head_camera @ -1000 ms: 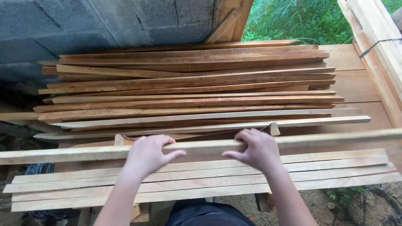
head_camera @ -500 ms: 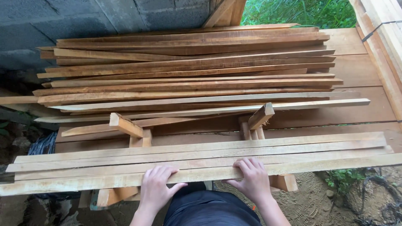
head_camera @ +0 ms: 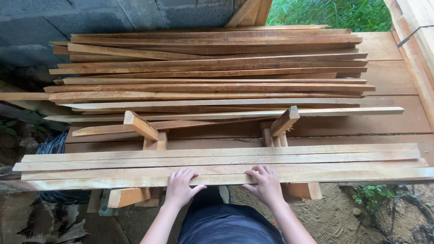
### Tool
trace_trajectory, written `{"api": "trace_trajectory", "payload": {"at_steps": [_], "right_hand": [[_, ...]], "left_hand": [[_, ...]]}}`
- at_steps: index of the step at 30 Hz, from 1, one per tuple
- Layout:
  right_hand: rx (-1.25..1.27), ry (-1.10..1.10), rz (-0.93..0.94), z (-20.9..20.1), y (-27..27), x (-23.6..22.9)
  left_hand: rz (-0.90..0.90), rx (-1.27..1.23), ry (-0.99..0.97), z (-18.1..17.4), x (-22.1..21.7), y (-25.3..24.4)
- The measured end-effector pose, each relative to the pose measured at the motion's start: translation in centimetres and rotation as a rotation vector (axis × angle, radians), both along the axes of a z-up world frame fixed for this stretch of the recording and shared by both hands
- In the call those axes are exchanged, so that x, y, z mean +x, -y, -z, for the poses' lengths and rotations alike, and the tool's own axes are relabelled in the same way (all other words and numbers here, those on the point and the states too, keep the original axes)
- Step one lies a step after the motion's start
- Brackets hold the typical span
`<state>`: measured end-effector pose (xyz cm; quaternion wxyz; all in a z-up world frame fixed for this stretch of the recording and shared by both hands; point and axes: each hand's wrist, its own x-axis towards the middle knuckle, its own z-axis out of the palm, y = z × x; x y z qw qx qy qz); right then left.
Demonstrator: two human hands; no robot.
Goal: Sorting and aligning long thin strips of wood on a workbench.
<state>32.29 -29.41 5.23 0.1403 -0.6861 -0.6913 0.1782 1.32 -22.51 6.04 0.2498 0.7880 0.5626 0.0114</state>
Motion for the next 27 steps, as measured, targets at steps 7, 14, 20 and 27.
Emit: {"api": "trace_trajectory", "payload": {"at_steps": [7, 14, 20, 27], "right_hand": [[0.041, -0.026, -0.019, 2.3, 0.5, -0.1], [-0.004, 0.028, -0.068, 2.2, 0.3, 0.0], [-0.026, 0.021, -0.116, 1.9, -0.4, 0.1], [-0.358, 0.147, -0.207, -2.0, -3.2, -0.5]], "left_hand": [[-0.020, -0.020, -0.008, 2.3, 0.1, 0.4], [0.031, 0.034, -0.021, 4.2, -0.4, 0.8], [0.058, 0.018, -0.028, 2.5, -0.1, 0.5], [0.080, -0.054, -0.105, -0.5, 0.9, -1.4]]}}
